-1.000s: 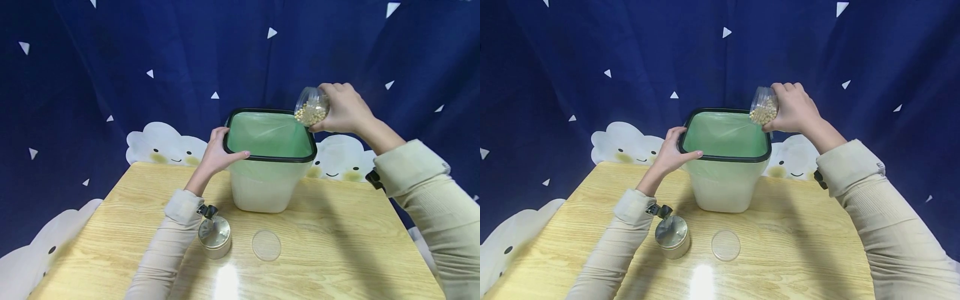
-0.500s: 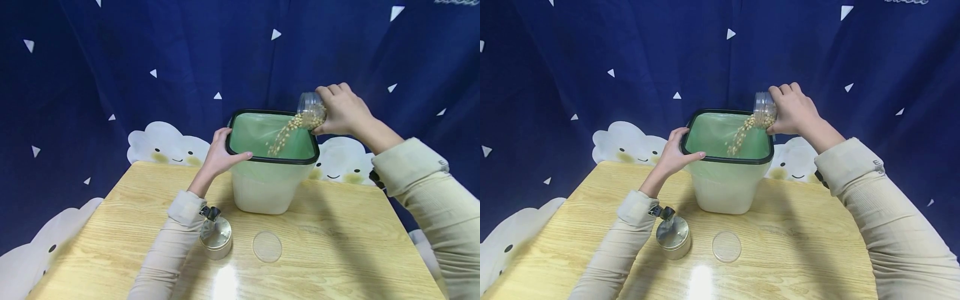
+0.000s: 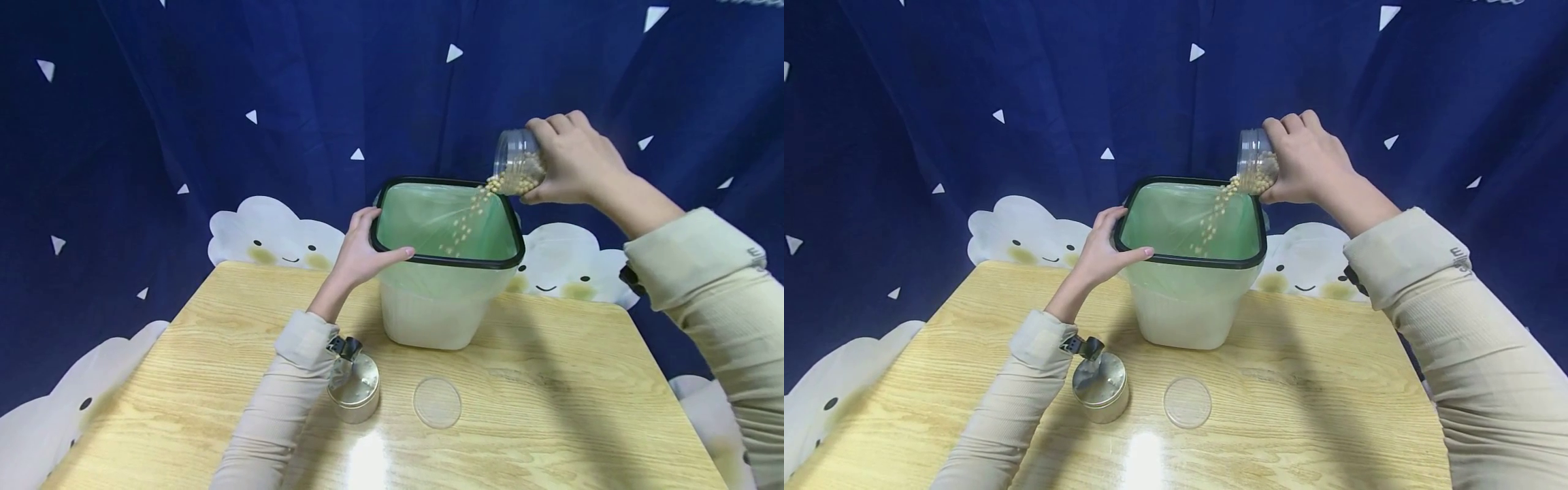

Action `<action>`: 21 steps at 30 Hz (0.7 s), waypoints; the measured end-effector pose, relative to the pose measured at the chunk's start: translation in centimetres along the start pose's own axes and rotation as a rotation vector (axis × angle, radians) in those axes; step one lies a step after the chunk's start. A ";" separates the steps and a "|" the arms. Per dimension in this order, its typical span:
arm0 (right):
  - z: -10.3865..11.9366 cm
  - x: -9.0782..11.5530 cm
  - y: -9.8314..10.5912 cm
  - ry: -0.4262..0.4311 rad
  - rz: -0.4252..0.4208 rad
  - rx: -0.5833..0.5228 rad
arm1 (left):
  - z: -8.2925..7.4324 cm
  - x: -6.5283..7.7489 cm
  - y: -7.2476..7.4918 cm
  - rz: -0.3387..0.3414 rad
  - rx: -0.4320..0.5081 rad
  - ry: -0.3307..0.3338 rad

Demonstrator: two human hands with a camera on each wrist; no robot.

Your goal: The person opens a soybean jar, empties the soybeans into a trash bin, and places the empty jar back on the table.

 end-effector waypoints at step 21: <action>0.6 -0.1 1.1 0.054 -0.017 0.085 | -0.3 0.4 -0.1 0.002 0.014 -0.005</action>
Point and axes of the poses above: each hand's wrist, its own x-axis away from the middle knuckle, its own y-axis out of the back of the hand, z = x × y, the point moved 6 cm from there along -x, towards the middle knuckle, and after that the axes turned 8 degrees about y, right-handed, at the moved point
